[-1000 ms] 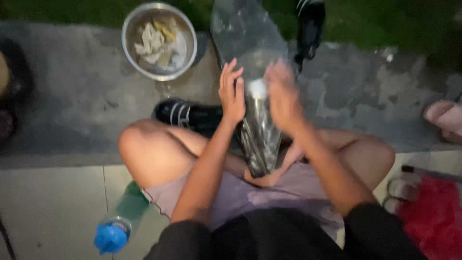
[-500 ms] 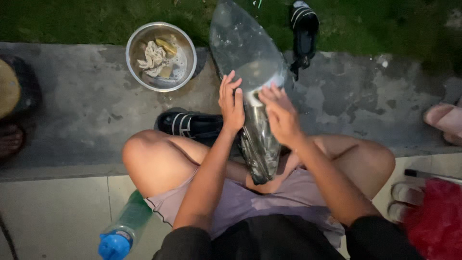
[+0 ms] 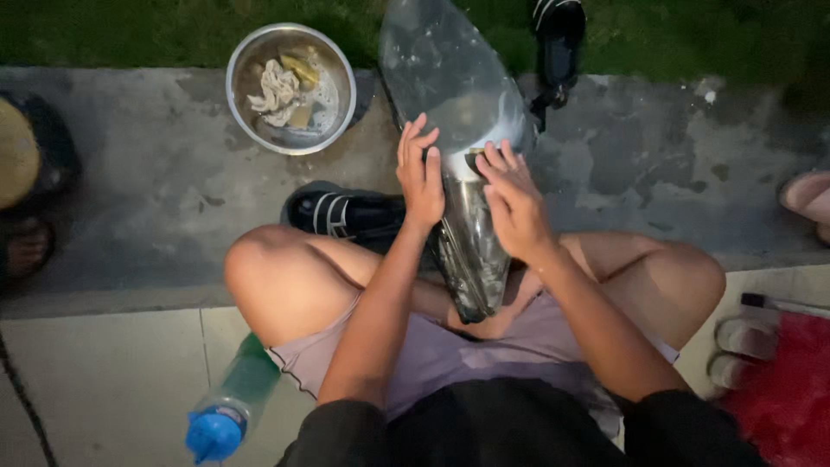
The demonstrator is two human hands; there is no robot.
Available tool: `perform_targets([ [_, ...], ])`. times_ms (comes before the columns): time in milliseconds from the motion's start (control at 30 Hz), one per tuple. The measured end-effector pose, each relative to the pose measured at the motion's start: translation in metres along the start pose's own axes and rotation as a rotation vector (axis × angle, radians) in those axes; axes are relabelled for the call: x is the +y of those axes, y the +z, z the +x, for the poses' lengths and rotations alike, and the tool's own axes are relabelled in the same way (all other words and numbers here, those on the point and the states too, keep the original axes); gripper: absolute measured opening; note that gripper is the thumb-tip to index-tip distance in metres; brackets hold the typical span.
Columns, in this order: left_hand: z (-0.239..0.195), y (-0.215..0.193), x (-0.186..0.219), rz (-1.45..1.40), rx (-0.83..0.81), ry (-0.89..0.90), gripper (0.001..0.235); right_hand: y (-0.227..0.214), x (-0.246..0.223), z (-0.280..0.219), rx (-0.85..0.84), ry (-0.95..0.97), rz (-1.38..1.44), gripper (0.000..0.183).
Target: The person sits cross-legged on the floor and scrubs a motorcycle front fender with a sponge and soapy water. They repeatedly wipe and scrub the fender's surface, occasionally dipping the sponge into a nearby bucket of soapy water.
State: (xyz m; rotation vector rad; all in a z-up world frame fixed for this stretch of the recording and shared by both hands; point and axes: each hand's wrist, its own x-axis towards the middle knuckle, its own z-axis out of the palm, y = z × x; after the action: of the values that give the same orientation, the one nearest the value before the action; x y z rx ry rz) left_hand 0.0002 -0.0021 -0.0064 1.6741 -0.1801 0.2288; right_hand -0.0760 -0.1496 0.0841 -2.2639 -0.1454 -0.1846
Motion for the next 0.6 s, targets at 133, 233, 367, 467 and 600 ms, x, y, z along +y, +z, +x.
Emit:
perform_targets([
  [133,-0.004,0.000,-0.003,-0.013,-0.019,-0.032,0.027,-0.018,0.055,0.060,0.046,-0.004,0.037,0.043],
  [233,0.001,0.001,-0.002,0.003,-0.053,-0.019,0.037,-0.023,0.065,0.079,-0.037,0.372,0.266,0.048],
  [367,0.001,-0.002,0.005,0.016,-0.021,-0.027,0.035,-0.014,-0.007,0.011,-0.095,0.014,-0.098,0.041],
  [467,0.002,-0.001,0.005,0.020,-0.027,-0.031,0.038,-0.017,-0.006,-0.004,-0.111,-0.133,-0.147,0.039],
  [600,-0.005,0.001,-0.012,0.046,-0.052,-0.025,0.039,-0.028,0.023,0.061,-0.130,0.059,-0.230,0.049],
])
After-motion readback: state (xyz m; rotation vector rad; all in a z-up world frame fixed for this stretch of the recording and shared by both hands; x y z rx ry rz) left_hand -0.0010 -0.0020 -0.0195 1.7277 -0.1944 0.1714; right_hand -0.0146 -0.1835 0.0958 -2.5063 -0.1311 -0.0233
